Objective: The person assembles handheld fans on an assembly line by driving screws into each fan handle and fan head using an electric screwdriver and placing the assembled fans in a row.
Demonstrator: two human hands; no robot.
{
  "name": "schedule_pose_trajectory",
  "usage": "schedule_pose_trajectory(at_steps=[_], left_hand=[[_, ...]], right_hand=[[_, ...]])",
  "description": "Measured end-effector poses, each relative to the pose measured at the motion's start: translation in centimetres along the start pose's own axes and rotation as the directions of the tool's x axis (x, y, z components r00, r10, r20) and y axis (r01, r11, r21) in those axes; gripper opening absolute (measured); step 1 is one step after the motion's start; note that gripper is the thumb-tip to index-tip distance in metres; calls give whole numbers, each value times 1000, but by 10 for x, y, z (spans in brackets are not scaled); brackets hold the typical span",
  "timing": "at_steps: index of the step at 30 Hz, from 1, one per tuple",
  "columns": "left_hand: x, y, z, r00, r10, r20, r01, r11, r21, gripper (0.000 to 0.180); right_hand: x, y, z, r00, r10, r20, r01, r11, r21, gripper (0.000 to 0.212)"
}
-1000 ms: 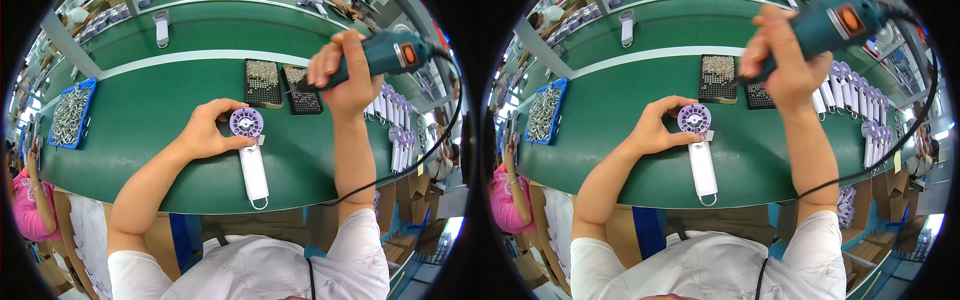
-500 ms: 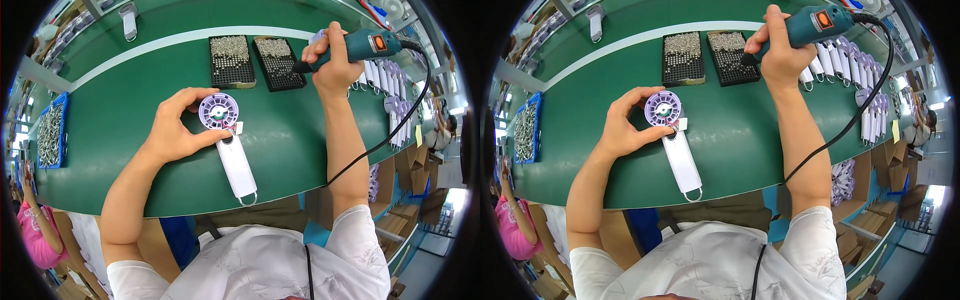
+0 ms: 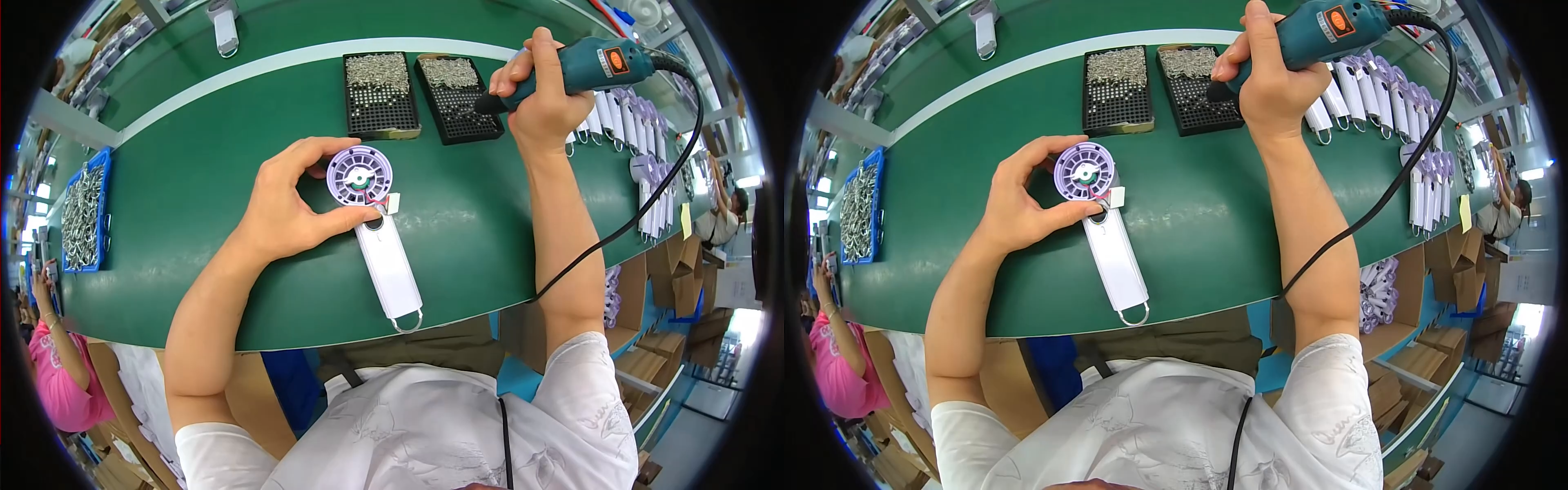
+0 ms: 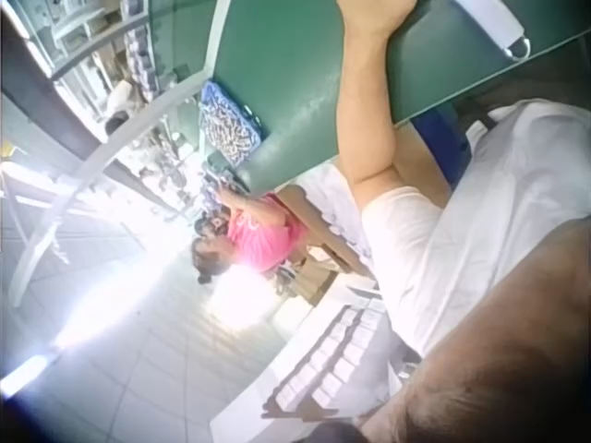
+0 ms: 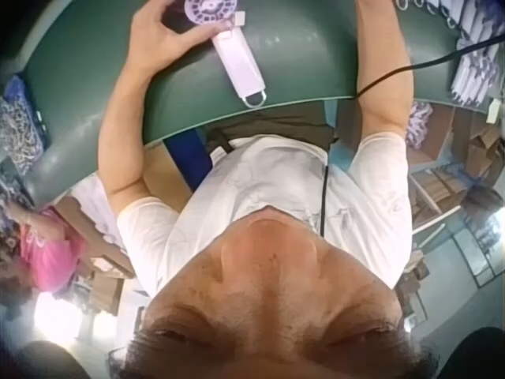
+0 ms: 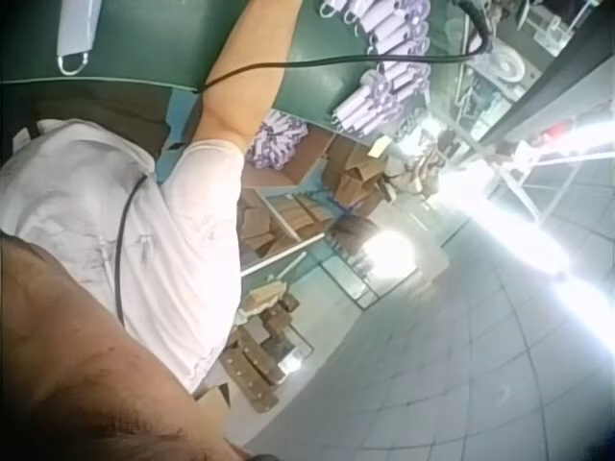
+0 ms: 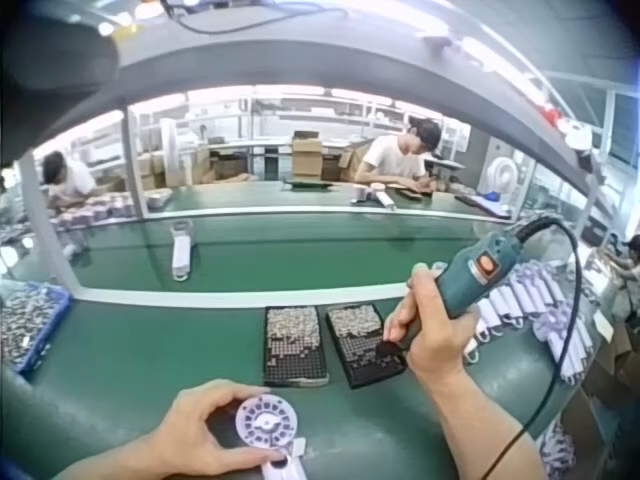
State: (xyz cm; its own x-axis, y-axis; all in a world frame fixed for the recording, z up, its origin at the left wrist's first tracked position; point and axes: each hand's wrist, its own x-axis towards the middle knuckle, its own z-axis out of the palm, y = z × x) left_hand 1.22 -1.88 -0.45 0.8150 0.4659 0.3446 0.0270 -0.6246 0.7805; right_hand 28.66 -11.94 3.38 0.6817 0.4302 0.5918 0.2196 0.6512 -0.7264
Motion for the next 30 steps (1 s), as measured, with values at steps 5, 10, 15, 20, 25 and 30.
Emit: schedule_pose_trajectory(at_steps=[5, 10, 15, 20, 25, 30], left_hand=[[0, -1, -2, 1000, 3, 5, -3, 1000, 13, 67], [1, 0, -1, 1000, -10, 5, 10, 1000, 1, 67], [0, -1, -1, 1000, -16, 4, 16, 1000, 0, 67], [0, 2, -1, 1000, -21, 7, 21, 1000, -6, 69], [-1, 1, 2, 1000, -2, -3, 2, 1000, 14, 71], [3, 6, 13, 1000, 13, -1, -13, 1000, -13, 67]], right_hand=[[0, 2, 1, 1000, -9, 16, 9, 1000, 3, 14], [8, 7, 4, 997, 22, 80, -16, 998, -69, 17], [11, 9, 16, 996, 28, 87, -12, 984, -180, 18], [8, 1, 16, 998, 67, 11, -65, 984, -166, 18], [5, -25, 28, 1000, -9, -9, 9, 996, 83, 17], [-18, -52, 49, 993, -7, 114, -25, 960, 278, 20]])
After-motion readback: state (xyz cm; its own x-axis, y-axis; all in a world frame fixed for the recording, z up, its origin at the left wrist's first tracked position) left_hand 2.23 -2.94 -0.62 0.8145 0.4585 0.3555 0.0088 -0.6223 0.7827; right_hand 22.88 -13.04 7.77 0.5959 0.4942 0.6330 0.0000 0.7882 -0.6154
